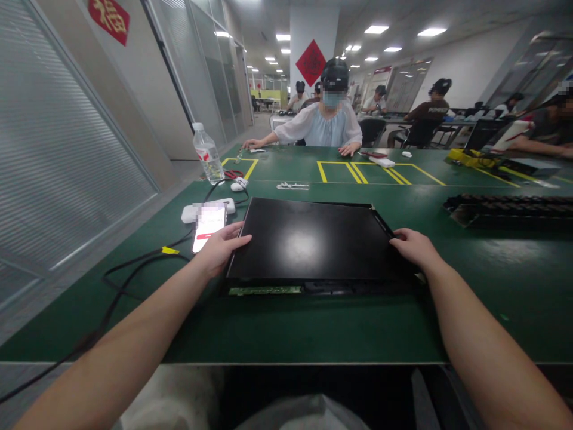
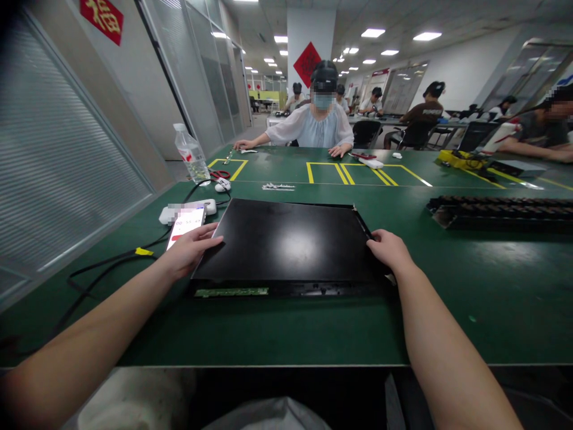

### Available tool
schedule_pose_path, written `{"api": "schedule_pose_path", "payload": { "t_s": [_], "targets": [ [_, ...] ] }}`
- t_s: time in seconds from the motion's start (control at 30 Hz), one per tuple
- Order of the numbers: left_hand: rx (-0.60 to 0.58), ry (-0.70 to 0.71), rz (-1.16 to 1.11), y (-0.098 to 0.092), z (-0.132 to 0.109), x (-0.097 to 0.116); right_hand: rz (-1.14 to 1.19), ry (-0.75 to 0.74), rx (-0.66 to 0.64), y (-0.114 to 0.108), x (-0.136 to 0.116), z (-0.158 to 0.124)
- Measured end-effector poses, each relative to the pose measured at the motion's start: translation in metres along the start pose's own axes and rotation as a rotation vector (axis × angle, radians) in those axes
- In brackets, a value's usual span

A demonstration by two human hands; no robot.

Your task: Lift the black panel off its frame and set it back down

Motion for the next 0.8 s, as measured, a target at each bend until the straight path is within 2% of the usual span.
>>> {"api": "schedule_pose_path", "payload": {
  "t_s": [0.17, 0.43, 0.63, 0.8],
  "targets": [
    [-0.083, 0.044, 0.028, 0.002, 0.001, 0.004, -0.016, 0.018, -0.008, -0.001, -0.005, -0.005],
    [-0.141, 0.059, 0.043, 0.007, -0.002, 0.008, 0.007, 0.033, -0.012, -0.001, -0.004, -0.004],
    [-0.193, 0.099, 0.004, 0.017, -0.01, 0.016, 0.151, 0.022, 0.069, -0.002, 0.007, 0.003],
    [-0.229, 0.184, 0.006, 0.022, -0.013, 0.024, 0.348, 0.049, 0.101, 0.0, 0.011, 0.006]
  ]
}}
Point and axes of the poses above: each hand's wrist, its own z-axis towards the middle knuckle, its own y-axis out of the palm, x = y × z, the point moved 8 cm from there along z, towards the middle knuckle, and after that the axes turned 3 degrees about -x, right-handed, at the moved point
